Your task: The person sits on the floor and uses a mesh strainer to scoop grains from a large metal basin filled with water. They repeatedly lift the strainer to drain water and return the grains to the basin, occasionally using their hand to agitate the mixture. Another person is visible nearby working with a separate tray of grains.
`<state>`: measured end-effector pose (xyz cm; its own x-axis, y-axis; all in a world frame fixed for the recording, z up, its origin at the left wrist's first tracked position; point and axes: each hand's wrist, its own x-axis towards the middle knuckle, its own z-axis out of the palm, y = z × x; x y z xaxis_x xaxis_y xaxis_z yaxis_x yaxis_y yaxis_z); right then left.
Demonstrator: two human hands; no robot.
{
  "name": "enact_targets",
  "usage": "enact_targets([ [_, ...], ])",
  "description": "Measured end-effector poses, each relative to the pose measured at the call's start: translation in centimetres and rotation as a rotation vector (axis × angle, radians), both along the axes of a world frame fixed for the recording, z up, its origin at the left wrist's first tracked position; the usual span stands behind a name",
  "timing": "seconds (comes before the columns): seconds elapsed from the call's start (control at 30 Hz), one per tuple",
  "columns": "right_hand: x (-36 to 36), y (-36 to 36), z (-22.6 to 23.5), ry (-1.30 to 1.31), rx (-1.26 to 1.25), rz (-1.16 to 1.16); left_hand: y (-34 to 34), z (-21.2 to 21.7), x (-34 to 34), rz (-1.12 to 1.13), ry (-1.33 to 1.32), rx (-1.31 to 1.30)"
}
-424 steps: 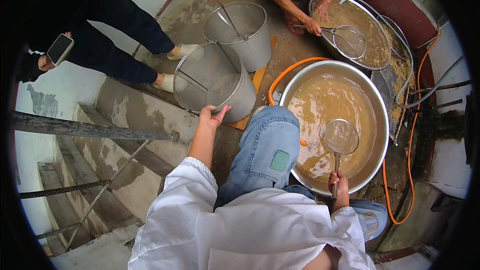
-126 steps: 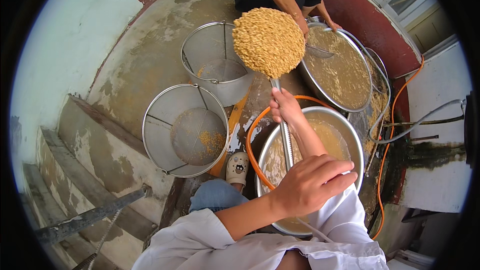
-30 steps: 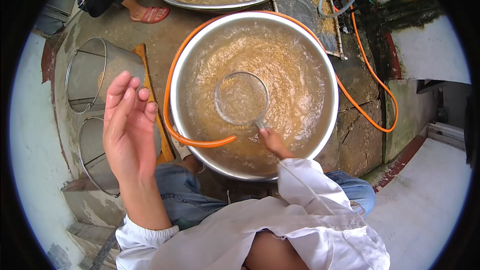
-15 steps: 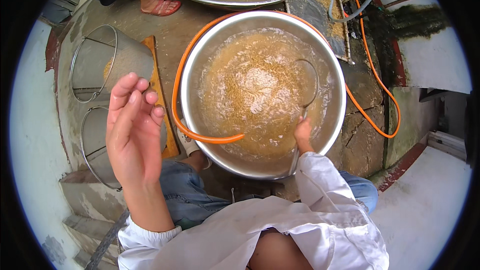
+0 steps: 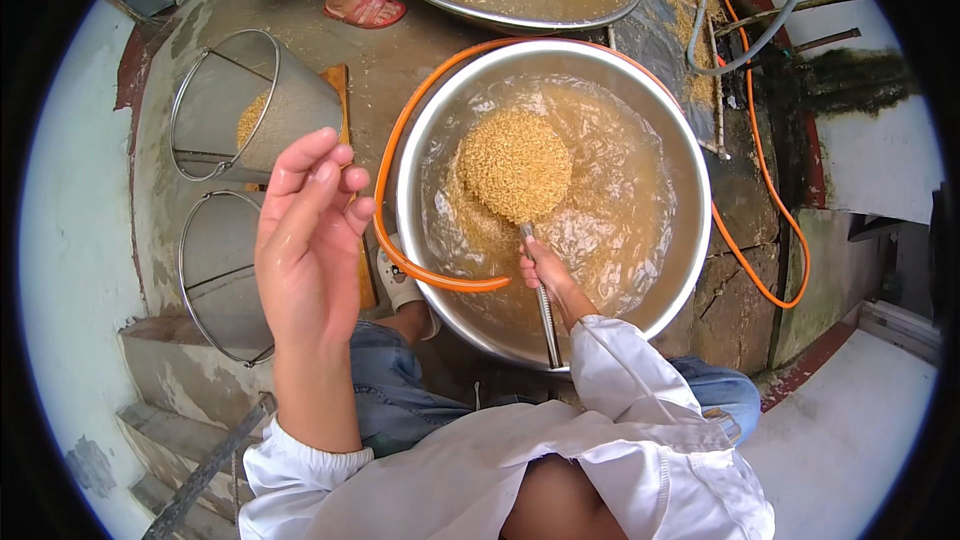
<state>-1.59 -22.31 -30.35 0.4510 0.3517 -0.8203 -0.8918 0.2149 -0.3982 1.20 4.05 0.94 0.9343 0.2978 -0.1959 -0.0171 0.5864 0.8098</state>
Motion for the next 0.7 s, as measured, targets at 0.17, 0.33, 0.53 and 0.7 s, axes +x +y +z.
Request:
enact_targets([
  [0.17,0.2,-1.3,4.4,-0.060,-0.029,0.010,0.5,-0.5,0.5,0.013,-0.005,0.004],
  [0.33,-0.5,-1.8,7.7,-0.090,-0.056,-0.011,0.1,-0.2,1.3,0.038,-0.015,-0.017],
  [0.53,-1.8,-1.7,9.5,-0.120,-0.072,-0.060,0.5,-0.5,1.1,-0.019,-0.053,-0.051],
  [0.7,-2.0,-1.4,10.9,-0.136,-0.079,-0.060,1.2,-0.4,0.7,-0.040,-0.083,-0.060],
])
